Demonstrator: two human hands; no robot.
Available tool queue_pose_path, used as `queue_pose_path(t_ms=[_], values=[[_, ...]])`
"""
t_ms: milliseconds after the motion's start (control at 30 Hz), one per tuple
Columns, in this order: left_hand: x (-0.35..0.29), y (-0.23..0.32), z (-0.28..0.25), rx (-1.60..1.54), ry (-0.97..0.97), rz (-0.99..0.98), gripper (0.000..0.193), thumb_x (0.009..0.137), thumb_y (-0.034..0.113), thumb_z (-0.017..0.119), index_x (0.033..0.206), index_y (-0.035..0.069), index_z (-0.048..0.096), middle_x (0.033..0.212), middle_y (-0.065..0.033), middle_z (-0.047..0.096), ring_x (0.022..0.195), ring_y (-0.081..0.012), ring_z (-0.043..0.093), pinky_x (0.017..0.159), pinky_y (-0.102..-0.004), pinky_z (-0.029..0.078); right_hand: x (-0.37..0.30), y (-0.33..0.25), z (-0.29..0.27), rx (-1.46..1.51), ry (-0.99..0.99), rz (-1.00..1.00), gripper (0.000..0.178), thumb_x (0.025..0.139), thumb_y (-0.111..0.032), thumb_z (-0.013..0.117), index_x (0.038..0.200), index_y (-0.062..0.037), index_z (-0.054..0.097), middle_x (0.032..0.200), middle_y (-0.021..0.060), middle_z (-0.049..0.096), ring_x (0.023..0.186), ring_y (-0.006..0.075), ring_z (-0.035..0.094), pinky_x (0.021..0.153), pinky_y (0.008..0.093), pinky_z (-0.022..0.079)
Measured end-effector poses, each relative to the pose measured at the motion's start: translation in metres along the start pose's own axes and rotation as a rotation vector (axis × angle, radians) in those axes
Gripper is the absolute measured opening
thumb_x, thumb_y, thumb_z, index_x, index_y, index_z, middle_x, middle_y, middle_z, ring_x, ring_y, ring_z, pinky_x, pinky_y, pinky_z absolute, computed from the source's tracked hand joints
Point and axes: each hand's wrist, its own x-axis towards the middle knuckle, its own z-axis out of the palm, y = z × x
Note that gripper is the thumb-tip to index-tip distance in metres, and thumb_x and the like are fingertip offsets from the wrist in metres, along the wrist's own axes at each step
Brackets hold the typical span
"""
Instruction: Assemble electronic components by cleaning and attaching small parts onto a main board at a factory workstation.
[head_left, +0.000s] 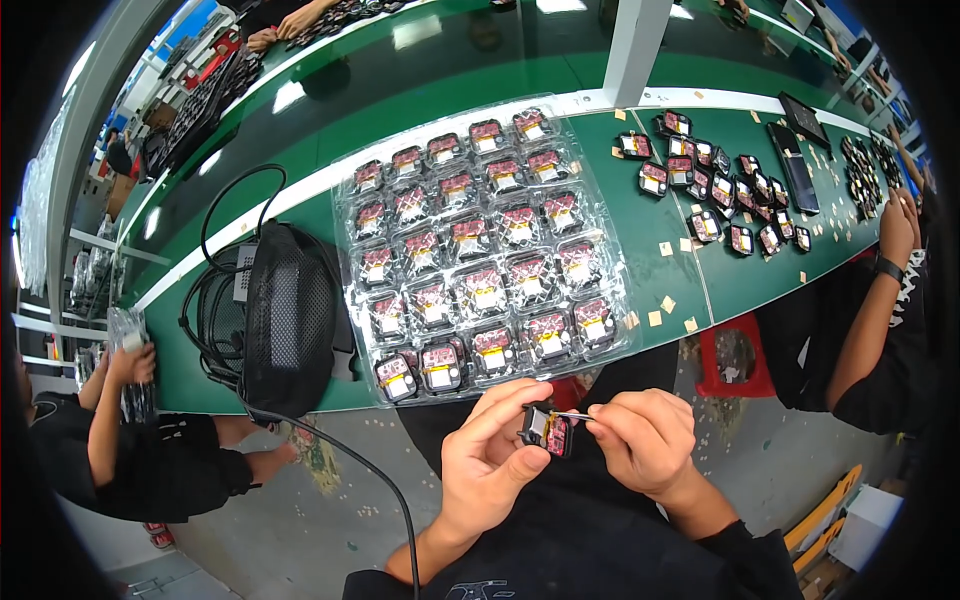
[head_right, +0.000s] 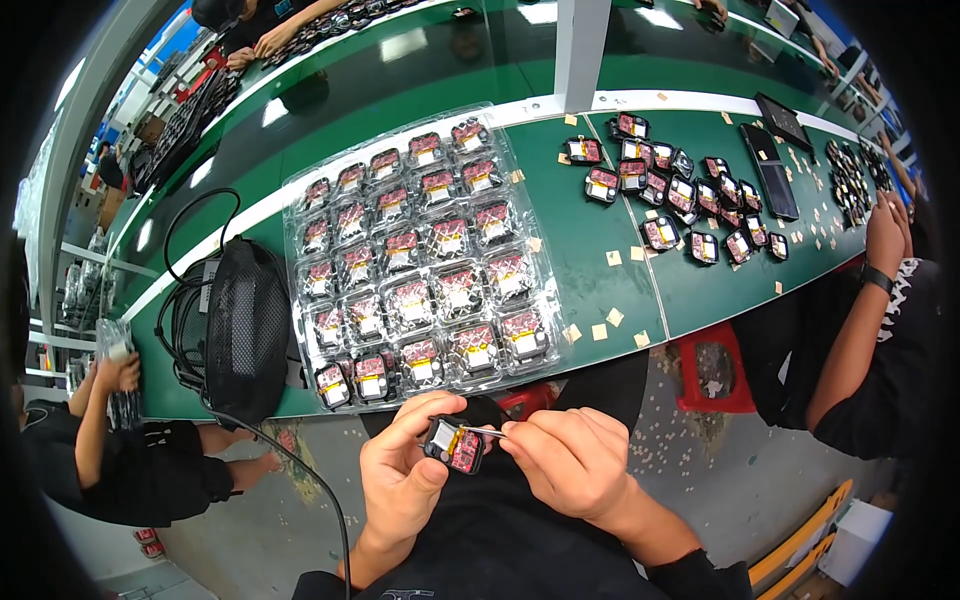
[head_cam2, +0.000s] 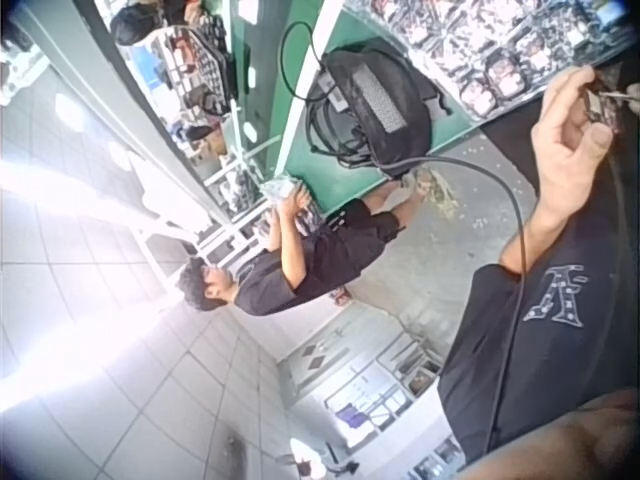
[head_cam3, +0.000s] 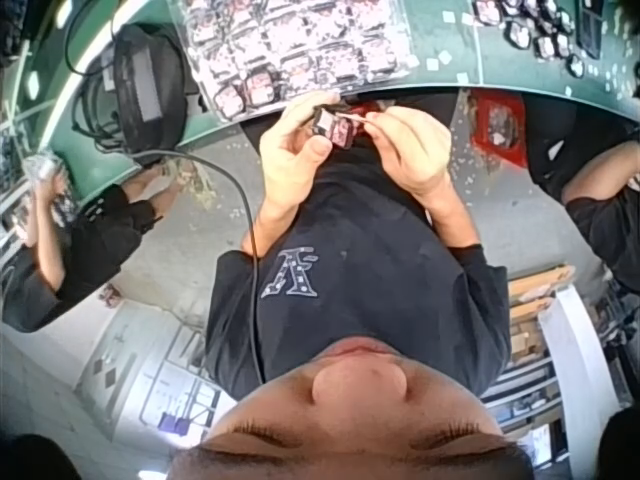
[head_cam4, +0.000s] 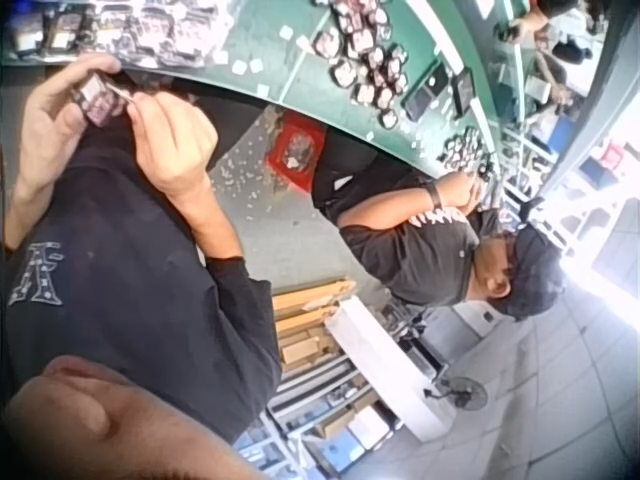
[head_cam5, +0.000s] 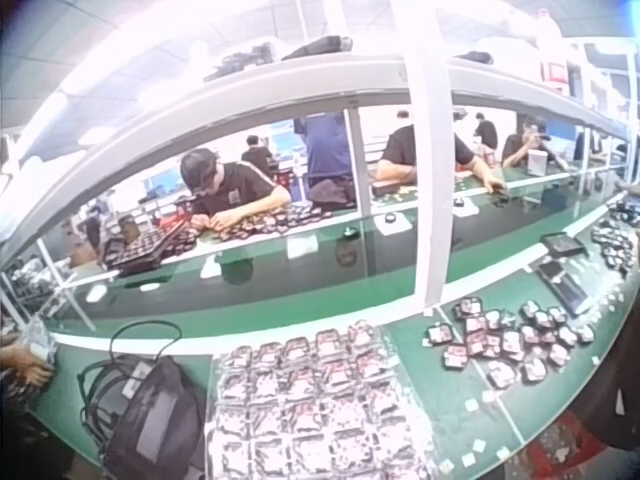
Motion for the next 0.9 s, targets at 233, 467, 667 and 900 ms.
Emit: queue_pose_path(t_ms=[233, 467, 667, 900], values=[[0.0, 0.0, 0.002, -0.018, 0.027, 0.004, 0.059, 0.095, 0.022, 0.078, 0.138, -0.011, 0.057, 0.141, -0.0156, 0.05, 0.116, -0.0189, 0.061, 0.093, -0.0302, 0.052, 0.0, -0.001, 0.001, -0.017, 0.005, -0.013, 0.019, 0.08, -0.009, 0.084, 0.095, -0.0011, 0.074, 0.083, 0.008, 0.066, 0.056, 0.0189, 0.059, 0.05, 0.0299, 0.043], [-0.002, -0.002, 0.004, -0.006, 0.041, 0.003, 0.057, 0.094, 0.017, 0.078, 0.139, -0.01, 0.056, 0.142, -0.0158, 0.05, 0.119, -0.0206, 0.061, 0.097, -0.0323, 0.052, 0.0, -0.011, 0.002, -0.11, -0.007, -0.009, 0.018, 0.081, -0.008, 0.082, 0.095, -0.0008, 0.073, 0.085, 0.0082, 0.066, 0.058, 0.0192, 0.062, 0.05, 0.0299, 0.045], [-0.002, -0.002, 0.012, -0.046, 0.074, 0.036, 0.058, 0.094, 0.013, 0.077, 0.142, -0.01, 0.054, 0.144, -0.0169, 0.049, 0.122, -0.0241, 0.062, 0.102, -0.0349, 0.052, -0.001, -0.018, 0.006, -0.034, -0.002, 0.12, 0.02, 0.081, -0.005, 0.082, 0.096, 0.0007, 0.071, 0.085, 0.0096, 0.066, 0.062, 0.0225, 0.065, 0.054, 0.0315, 0.053], [-0.002, -0.004, 0.009, -0.003, 0.051, 0.023, 0.058, 0.094, 0.011, 0.077, 0.142, -0.011, 0.053, 0.144, -0.0168, 0.048, 0.124, -0.0266, 0.063, 0.104, -0.0362, 0.052, -0.002, -0.019, 0.005, -0.022, 0.0, 0.163, 0.019, 0.081, -0.003, 0.082, 0.095, 0.001, 0.071, 0.085, 0.0107, 0.067, 0.062, 0.0233, 0.066, 0.054, 0.0321, 0.053]])
